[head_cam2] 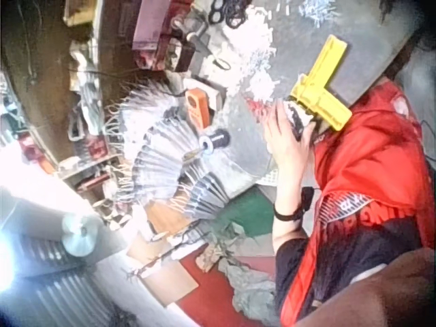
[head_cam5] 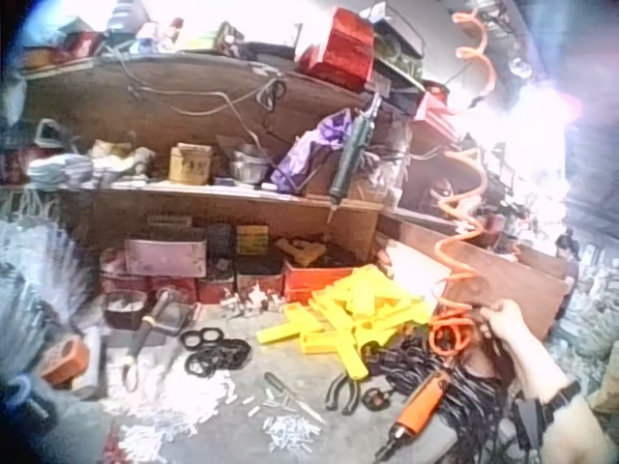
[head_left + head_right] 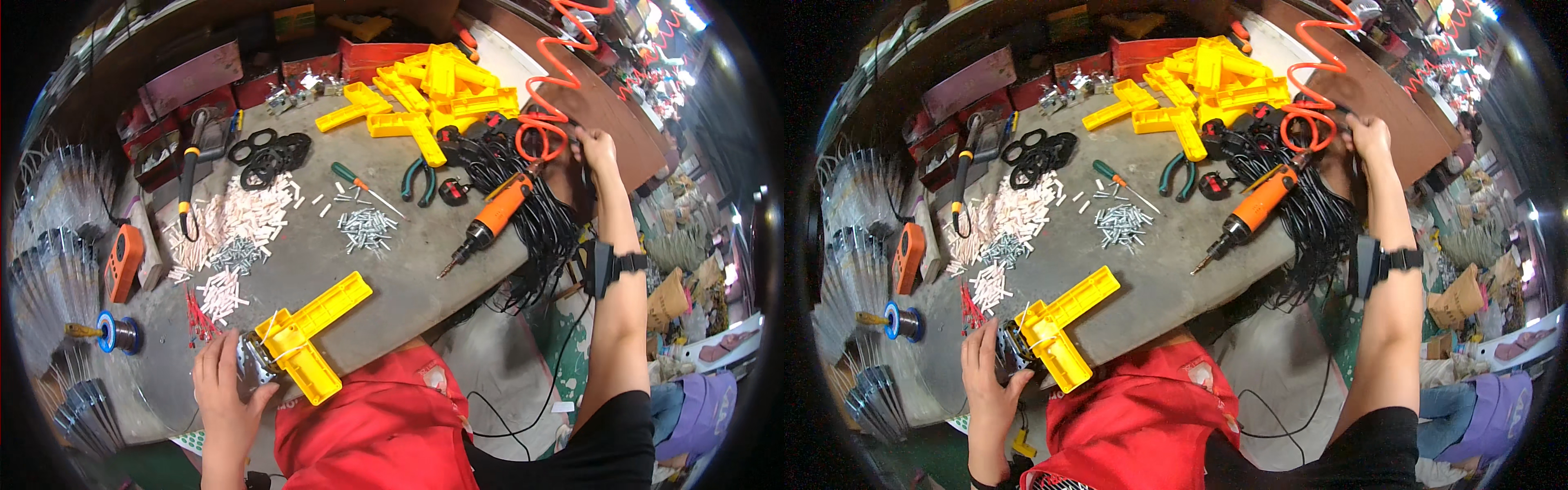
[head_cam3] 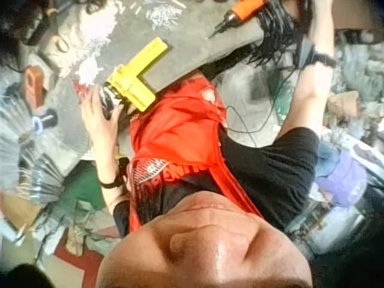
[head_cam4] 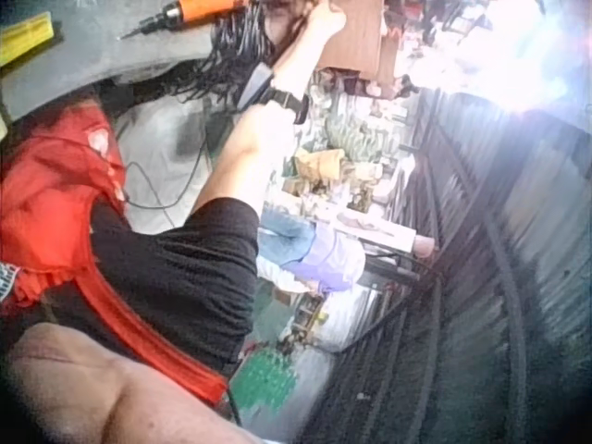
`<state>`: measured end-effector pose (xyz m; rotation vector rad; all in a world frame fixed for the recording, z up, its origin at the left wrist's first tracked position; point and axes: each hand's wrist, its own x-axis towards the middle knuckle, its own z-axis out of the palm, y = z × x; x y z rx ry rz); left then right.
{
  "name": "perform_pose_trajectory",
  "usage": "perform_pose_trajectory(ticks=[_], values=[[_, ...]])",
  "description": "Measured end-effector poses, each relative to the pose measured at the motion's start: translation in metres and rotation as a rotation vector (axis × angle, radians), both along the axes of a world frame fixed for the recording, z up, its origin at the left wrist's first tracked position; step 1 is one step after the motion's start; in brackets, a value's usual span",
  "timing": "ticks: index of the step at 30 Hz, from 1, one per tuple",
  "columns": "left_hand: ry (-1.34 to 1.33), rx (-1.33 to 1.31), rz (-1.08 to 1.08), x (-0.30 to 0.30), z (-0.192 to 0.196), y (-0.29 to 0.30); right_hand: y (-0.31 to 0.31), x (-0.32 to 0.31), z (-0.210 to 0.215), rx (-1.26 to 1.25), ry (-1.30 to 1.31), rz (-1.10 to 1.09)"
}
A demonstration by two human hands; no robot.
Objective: The worker assembles a small electronic device by joining a yellow plastic housing and a metal plate, installing internal wiring, soldering connections, and fastening screws with an electric screwdriver.
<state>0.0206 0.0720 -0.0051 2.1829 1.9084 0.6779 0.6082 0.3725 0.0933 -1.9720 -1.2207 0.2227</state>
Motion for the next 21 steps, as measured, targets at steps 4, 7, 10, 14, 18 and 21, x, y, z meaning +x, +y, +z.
perform_pose_trajectory(ticks=[4, 7, 10, 14, 18, 21], values=[[-0.051, -0.051, 0.063, 0.003, -0.003, 0.001, -0.008, -0.017, 0.031, 0.427, 0.420, -0.040], [-0.017, 0.134, 0.001, -0.001, 0.006, -0.003, -0.058, -0.065, 0.044, 0.460, 0.517, 0.239], [-0.264, -0.023, -0.241, 0.010, 0.037, -0.001, -0.145, -0.168, 0.049, 0.344, 0.818, 0.686], [-0.691, -0.147, -0.613, 0.084, 0.063, 0.040, -0.197, -0.296, 0.033, -0.035, 1.249, 0.860], [-1.138, -1.051, -0.632, 0.119, 0.046, 0.049, -0.183, -0.326, 0.035, -0.025, 1.288, 0.958], [-1.122, -0.467, -0.579, 0.093, 0.023, 0.021, -0.136, -0.279, 0.017, 0.052, 1.133, 1.260]])
